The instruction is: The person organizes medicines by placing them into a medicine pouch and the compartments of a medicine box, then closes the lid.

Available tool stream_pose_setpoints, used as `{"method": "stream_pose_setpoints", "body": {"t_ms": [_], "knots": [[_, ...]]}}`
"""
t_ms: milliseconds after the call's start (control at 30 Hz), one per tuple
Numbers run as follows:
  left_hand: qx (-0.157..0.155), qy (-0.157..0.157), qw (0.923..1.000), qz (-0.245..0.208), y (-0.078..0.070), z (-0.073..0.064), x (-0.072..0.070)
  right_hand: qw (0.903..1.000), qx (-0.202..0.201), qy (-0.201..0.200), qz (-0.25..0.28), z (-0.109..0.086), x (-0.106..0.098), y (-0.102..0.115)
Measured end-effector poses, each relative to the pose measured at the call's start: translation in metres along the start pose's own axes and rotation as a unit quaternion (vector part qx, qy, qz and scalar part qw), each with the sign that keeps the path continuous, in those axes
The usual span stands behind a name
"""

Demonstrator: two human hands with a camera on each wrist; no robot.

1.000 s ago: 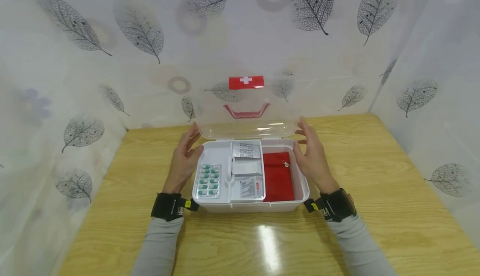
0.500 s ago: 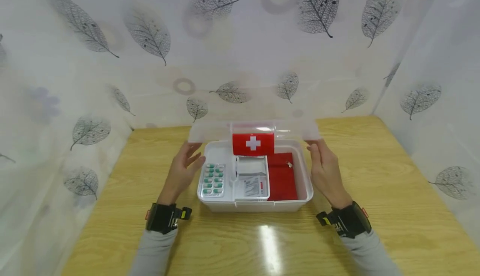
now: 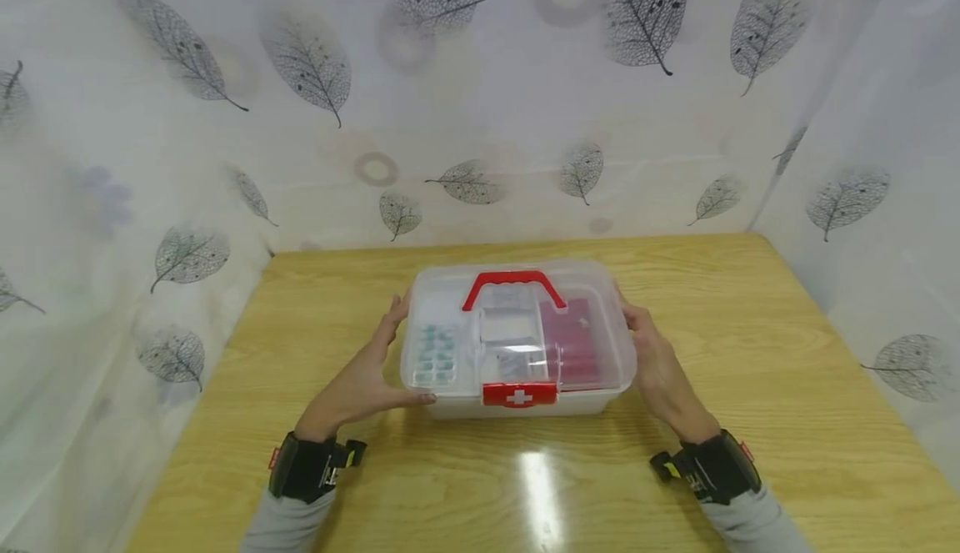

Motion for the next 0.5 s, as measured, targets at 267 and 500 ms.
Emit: {"method": "stream_pose_setpoints", "body": {"t_ms": [267,500], "knots": [[-0.029,0.009,0.9992,0.026,-0.009,-0.010,0.007,0.9994,-0.004,0.006,-0.034,-0.003,-0.007,0.010],[0.045,-0.067,0.9955,0.049,-0.028,-0.013,0.010,0.9978,-0.047,0.028,-0.038,-0.003,-0.004,0.034]]}}
Point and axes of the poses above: each hand's wrist, its own z-axis towards the middle knuckle, its own x-axis out of the palm, y = z × x, the point moved 3 cm from there along z, towards the middle knuckle, and after that the axes turned 12 degrees about z, right-handed, at the moved point
